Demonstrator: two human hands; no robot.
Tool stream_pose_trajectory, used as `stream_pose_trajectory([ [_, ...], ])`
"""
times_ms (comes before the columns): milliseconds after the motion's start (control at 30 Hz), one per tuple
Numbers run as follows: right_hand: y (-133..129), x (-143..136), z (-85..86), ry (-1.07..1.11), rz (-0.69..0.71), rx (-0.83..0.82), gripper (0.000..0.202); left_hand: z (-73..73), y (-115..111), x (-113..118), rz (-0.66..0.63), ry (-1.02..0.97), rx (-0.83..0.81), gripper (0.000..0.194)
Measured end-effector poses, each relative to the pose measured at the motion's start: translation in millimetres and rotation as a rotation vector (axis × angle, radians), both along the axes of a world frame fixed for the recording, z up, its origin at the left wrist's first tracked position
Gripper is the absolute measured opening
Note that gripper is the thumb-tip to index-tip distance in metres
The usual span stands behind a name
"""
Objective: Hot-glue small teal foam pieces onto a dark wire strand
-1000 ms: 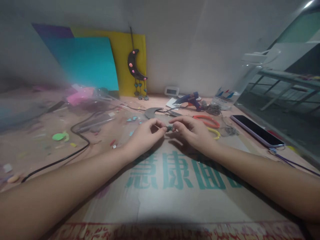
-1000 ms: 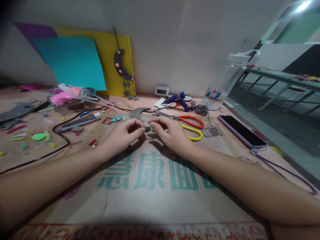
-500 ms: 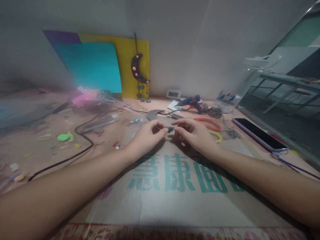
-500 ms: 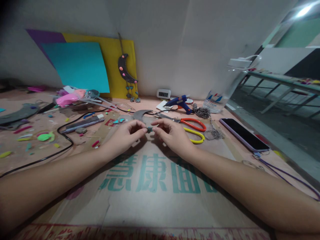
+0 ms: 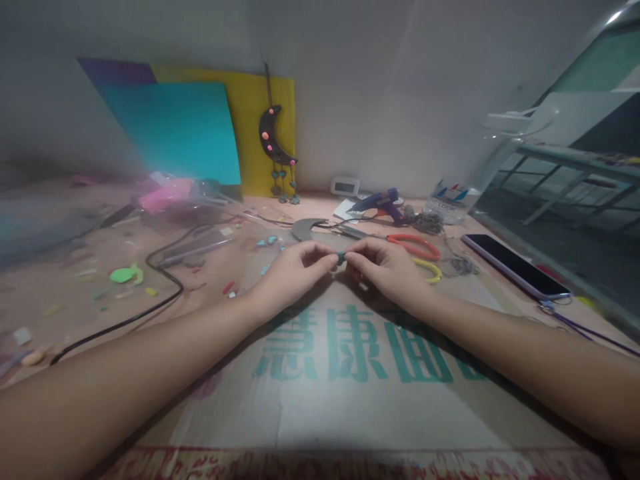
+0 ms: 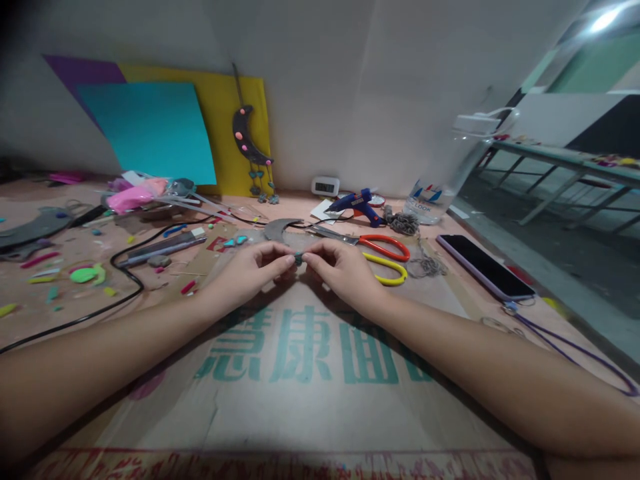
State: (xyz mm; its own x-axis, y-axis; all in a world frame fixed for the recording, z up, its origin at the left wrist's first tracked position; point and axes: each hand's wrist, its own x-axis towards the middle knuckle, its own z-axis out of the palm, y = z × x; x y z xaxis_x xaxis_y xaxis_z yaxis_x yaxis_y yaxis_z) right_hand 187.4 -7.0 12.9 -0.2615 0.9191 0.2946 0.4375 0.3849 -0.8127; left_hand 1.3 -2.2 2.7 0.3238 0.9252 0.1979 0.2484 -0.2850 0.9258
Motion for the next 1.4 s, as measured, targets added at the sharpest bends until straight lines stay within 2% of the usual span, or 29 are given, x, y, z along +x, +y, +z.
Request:
stream_pose_trajectory([
  [267,1,1,-1.3,-0.060,0.008,0.084,0.019,6.9,-5,0,0.058,0.044,-0.002,0.018],
  [500,1,4,-0.3,-0.238,-0.006,0.462,0.006,6.1,-5,0,0.087,0.098,0.058,0.017],
  [700,4,8,-1.9,-0.332,0.051,0.628,0.009,7.5,-7,1,0.086,0.126,0.057,0.016],
  [867,7,9,-2.0,-0.312,0.077,0.654,0.007,9.4,-8,0,0.081,0.163,0.081,0.014],
  [1067,5,5,-1.6,-0.288,0.106,0.665,0.014,2.8,-7,0,0.030,0.196,0.184,0.016],
  [1300,-4,-2,4.1,-0.263,0.012,0.470,0.014,1.9,-8,-1,-0.019,0.204,0.205,0.020],
  [1400,-6,-3,5.8,-0.246,-0.013,0.435,0.015,1.9,-8,-1,-0.026,0.193,0.194,0.020],
])
